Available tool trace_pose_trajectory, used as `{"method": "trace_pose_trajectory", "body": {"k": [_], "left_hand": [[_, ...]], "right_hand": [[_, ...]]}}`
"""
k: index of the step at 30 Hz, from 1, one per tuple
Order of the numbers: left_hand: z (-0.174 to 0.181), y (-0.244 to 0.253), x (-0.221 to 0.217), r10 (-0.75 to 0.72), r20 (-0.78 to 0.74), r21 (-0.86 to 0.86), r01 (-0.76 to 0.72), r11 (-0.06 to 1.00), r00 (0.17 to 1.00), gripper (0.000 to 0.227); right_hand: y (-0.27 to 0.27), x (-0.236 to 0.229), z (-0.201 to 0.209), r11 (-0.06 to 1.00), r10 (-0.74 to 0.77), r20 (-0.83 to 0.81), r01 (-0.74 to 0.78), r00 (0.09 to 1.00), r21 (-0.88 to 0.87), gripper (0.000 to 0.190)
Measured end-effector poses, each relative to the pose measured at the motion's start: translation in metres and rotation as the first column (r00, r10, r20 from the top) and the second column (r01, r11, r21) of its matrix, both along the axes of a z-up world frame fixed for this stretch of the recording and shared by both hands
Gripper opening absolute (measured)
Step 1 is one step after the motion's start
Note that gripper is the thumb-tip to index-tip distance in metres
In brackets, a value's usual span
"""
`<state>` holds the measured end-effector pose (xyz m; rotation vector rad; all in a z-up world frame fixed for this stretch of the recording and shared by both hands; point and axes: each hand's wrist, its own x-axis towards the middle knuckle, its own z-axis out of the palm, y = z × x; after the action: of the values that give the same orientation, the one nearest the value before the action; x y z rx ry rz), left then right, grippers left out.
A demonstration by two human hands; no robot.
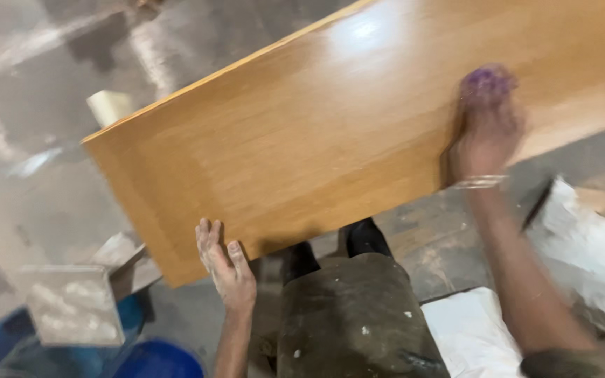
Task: The person applies a pinkish liquid finish to a long, light-colored wooden board using a purple cloth. They repeatedly dip the cloth into a metal can and wipe the liquid onto the board's surface, covering the length of the board.
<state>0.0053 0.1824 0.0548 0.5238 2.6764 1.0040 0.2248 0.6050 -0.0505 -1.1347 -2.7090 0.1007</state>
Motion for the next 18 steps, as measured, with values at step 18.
{"method": "trace_pose_trajectory", "body": {"k": [18], "left_hand": [[0.035,0.055,-0.011,-0.035,-0.069,0.228,0.050,0.972,0.997,0.066]], "right_hand": [[-0.098,-0.140,0.026,0.814,0.567,0.071,-0.545,0.821,-0.200,0.065]]}}
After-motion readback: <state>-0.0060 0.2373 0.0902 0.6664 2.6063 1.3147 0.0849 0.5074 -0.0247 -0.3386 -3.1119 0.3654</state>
